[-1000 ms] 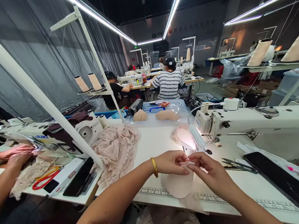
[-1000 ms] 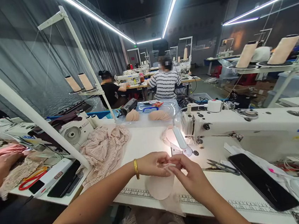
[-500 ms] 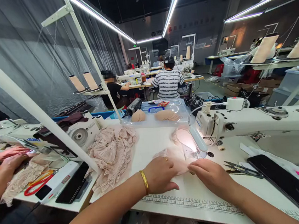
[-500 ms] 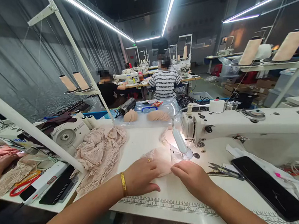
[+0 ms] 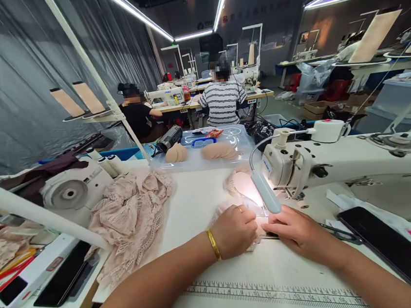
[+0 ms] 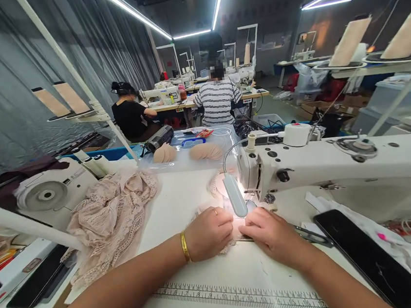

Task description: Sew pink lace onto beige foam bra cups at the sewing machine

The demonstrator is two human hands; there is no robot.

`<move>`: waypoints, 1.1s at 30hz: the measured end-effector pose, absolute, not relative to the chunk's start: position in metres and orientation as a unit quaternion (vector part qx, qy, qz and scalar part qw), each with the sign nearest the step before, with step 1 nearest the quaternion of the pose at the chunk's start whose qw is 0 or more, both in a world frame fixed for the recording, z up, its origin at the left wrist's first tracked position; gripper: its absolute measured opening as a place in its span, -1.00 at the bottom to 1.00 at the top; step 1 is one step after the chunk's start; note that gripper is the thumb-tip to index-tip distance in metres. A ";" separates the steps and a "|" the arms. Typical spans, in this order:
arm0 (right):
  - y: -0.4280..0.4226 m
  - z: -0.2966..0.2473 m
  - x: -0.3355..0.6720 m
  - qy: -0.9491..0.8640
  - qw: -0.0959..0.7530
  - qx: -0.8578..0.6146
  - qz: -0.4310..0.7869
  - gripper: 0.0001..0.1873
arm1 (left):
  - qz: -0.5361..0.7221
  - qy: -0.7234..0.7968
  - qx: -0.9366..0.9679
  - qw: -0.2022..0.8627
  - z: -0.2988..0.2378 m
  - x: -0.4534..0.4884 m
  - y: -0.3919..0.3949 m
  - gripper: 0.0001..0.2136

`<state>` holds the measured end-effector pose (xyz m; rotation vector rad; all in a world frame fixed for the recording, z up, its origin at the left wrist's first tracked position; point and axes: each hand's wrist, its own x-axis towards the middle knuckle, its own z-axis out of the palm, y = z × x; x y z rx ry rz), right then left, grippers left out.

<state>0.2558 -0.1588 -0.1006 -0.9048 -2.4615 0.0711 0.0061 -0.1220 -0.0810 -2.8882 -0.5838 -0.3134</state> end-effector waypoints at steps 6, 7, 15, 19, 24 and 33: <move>-0.164 -0.093 0.262 -0.920 0.219 -0.317 0.067 -0.62 | -0.119 -0.203 -0.969 0.076 -0.085 0.005 -0.124 -0.81; -0.164 -0.092 0.262 -0.921 0.218 -0.315 0.068 -0.63 | -0.118 -0.202 -0.969 0.072 -0.084 0.006 -0.124 -0.81; -0.167 -0.084 0.262 -0.920 0.215 -0.315 0.089 -0.65 | -0.107 -0.194 -0.974 0.041 -0.079 0.010 -0.126 -0.81; -0.168 -0.084 0.263 -0.921 0.211 -0.314 0.093 -0.64 | -0.097 -0.192 -0.976 0.031 -0.080 0.011 -0.125 -0.82; -0.169 -0.081 0.262 -0.922 0.208 -0.314 0.091 -0.64 | -0.090 -0.197 -0.976 0.023 -0.081 0.012 -0.126 -0.78; -0.166 -0.088 0.266 -0.904 0.220 -0.356 0.090 -0.67 | -0.142 -0.170 -0.975 0.021 -0.087 0.013 -0.123 -0.80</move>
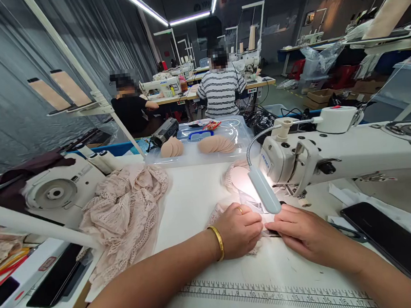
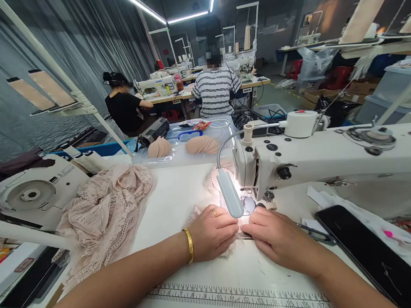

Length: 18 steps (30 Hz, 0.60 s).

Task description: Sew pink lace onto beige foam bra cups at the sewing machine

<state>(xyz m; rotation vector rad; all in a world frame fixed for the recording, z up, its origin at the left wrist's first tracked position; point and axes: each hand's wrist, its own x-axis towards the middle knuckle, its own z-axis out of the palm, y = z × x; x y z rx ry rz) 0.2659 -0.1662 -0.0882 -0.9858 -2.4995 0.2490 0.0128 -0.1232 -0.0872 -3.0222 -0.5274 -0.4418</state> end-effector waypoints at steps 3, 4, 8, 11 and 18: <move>-0.165 -0.091 0.266 -0.904 0.202 -0.367 0.086 -0.63 | -0.141 -0.173 -0.974 0.029 -0.088 0.015 -0.118 -0.79; -0.165 -0.092 0.266 -0.902 0.201 -0.373 0.083 -0.62 | -0.133 -0.177 -0.975 0.034 -0.088 0.017 -0.116 -0.78; -0.161 -0.094 0.264 -0.884 0.233 -0.399 0.067 -0.68 | -0.115 -0.191 -0.974 0.045 -0.088 0.023 -0.105 -0.78; -0.158 -0.095 0.263 -0.873 0.256 -0.410 0.059 -0.73 | -0.121 -0.192 -0.973 0.044 -0.089 0.027 -0.096 -0.79; -0.154 -0.103 0.261 -0.851 0.230 -0.470 0.030 -0.75 | -0.127 -0.199 -0.971 0.028 -0.090 0.030 -0.078 -0.80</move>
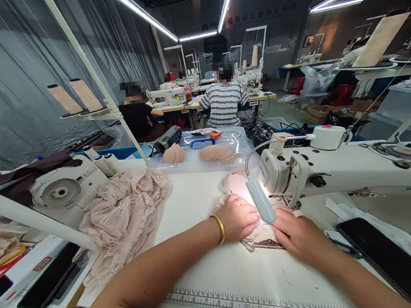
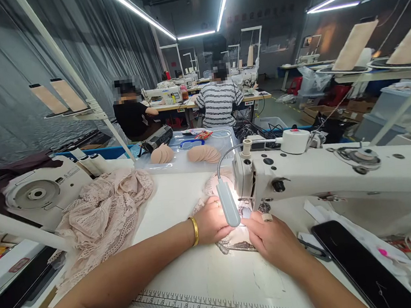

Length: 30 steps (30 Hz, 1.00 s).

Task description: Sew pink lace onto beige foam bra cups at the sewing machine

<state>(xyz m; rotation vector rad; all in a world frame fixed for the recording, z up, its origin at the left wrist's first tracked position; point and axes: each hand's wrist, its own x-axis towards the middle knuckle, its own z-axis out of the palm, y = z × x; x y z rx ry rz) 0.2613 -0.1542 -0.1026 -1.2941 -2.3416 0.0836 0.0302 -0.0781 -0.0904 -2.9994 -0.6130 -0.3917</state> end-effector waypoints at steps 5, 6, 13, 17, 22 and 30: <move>-0.153 -0.108 0.262 -0.848 0.207 -0.486 0.026 -0.76 | -0.123 -0.205 -0.971 0.023 -0.091 0.030 -0.075 -0.78; -0.153 -0.108 0.262 -0.848 0.209 -0.486 0.025 -0.76 | -0.123 -0.206 -0.971 0.023 -0.091 0.030 -0.076 -0.77; -0.153 -0.110 0.261 -0.840 0.218 -0.496 0.021 -0.78 | -0.113 -0.225 -0.967 0.033 -0.087 0.032 -0.075 -0.77; -0.153 -0.111 0.261 -0.832 0.226 -0.505 0.048 -0.78 | -0.100 -0.247 -0.963 0.047 -0.081 0.034 -0.075 -0.75; -0.155 -0.109 0.263 -0.826 0.241 -0.503 0.077 -0.75 | -0.076 -0.274 -0.958 0.033 -0.077 0.036 -0.076 -0.87; -0.178 -0.092 0.228 -0.724 0.332 -0.519 0.311 -0.64 | -0.155 -0.268 -0.950 -0.042 -0.070 -0.002 -0.113 -0.76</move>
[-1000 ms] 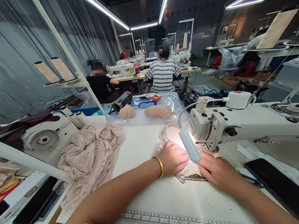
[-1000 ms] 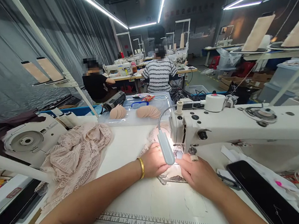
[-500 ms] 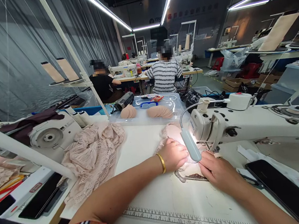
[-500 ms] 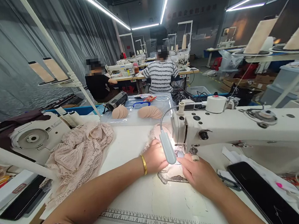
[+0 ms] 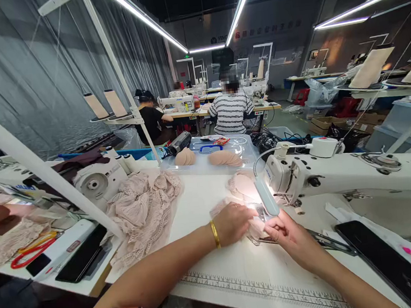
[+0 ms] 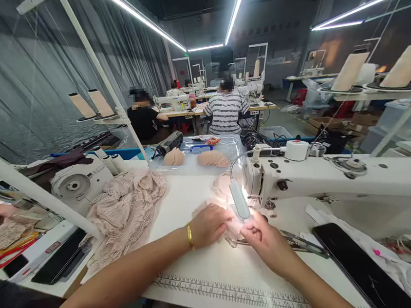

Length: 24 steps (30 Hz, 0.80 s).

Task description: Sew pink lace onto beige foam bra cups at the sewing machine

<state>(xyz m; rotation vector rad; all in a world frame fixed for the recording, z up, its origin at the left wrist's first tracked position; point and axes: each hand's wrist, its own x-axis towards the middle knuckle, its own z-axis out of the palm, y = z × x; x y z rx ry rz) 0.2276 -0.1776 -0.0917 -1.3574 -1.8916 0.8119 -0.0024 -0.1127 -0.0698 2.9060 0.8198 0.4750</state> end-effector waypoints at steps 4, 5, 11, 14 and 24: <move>-0.194 -0.078 0.186 -0.529 0.442 -0.483 0.539 -0.23 | 0.318 0.271 0.864 0.282 -0.065 -0.031 -0.189 -0.80; -0.198 -0.075 0.177 -0.498 0.465 -0.476 0.556 -0.19 | 0.307 0.299 0.810 0.400 -0.066 -0.035 -0.209 -0.77; -0.241 -0.079 0.136 -0.420 0.539 -0.461 0.565 -0.26 | 0.382 0.389 0.244 0.802 -0.074 -0.029 -0.251 -0.30; -0.269 -0.095 0.128 -0.414 0.561 -0.484 0.529 -0.33 | 0.505 0.418 0.164 0.737 -0.070 -0.028 -0.231 -0.46; -0.286 -0.099 0.148 -0.341 0.579 -0.486 0.559 -0.08 | 0.474 0.351 0.157 0.792 -0.065 -0.023 -0.223 -0.69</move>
